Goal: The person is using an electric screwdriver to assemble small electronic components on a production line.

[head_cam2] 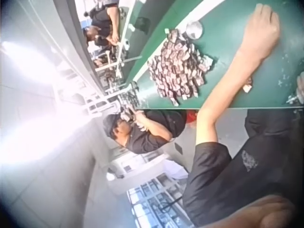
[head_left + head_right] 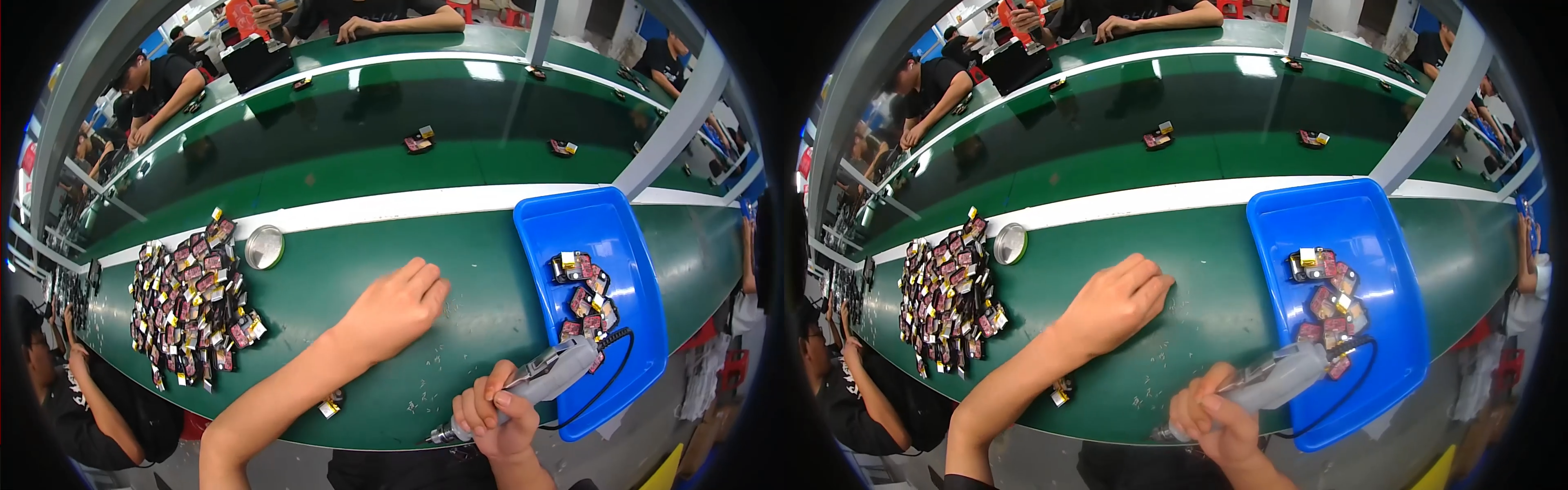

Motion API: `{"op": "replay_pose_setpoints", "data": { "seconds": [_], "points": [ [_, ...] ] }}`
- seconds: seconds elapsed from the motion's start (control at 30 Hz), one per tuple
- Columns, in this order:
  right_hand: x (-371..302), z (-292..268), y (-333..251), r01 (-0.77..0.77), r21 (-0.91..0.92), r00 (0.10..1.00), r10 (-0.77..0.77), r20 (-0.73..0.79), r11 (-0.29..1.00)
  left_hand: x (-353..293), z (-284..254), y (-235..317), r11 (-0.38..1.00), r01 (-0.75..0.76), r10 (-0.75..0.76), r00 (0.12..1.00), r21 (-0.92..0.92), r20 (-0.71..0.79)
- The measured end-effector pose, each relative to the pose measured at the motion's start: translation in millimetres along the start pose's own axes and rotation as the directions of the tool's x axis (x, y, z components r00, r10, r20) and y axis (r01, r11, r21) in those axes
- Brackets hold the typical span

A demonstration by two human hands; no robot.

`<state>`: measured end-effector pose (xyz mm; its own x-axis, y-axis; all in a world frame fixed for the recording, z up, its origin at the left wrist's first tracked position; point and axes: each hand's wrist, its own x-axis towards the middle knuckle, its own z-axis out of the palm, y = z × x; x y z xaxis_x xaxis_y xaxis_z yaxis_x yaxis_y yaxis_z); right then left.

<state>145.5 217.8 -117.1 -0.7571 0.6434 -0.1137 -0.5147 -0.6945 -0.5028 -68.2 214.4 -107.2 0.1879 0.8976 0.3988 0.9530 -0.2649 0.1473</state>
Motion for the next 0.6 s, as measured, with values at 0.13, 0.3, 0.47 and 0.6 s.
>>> {"op": "replay_pose_setpoints", "data": {
  "seconds": [0.13, 0.3, 0.47, 0.6],
  "points": [
    [-0.5, -5.9, 0.6, -0.024, 0.026, 1.0, 0.023, 0.013, 0.999, -13.8, -27.0, 0.4, 0.976, 0.146, -0.172, 0.971, -0.162, -0.163],
    [0.0, -6.4, 0.3, 0.026, 0.021, 0.999, -0.026, -0.021, 0.999, -76.4, -61.0, 44.8, 0.823, 0.361, -0.472, 0.864, -0.438, -0.175],
    [0.5, 13.5, 4.0, 0.083, 0.003, 0.996, -0.083, -0.031, 0.997, -126.5, -58.0, 88.5, 0.68, 0.397, -0.614, 0.768, -0.617, -0.182],
    [2.1, 38.2, 6.3, 0.2, 0.085, 0.974, -0.208, 0.092, 0.976, -142.2, -44.8, 114.8, 0.455, 0.342, -0.752, 0.642, -0.823, -0.149]
  ]
}}
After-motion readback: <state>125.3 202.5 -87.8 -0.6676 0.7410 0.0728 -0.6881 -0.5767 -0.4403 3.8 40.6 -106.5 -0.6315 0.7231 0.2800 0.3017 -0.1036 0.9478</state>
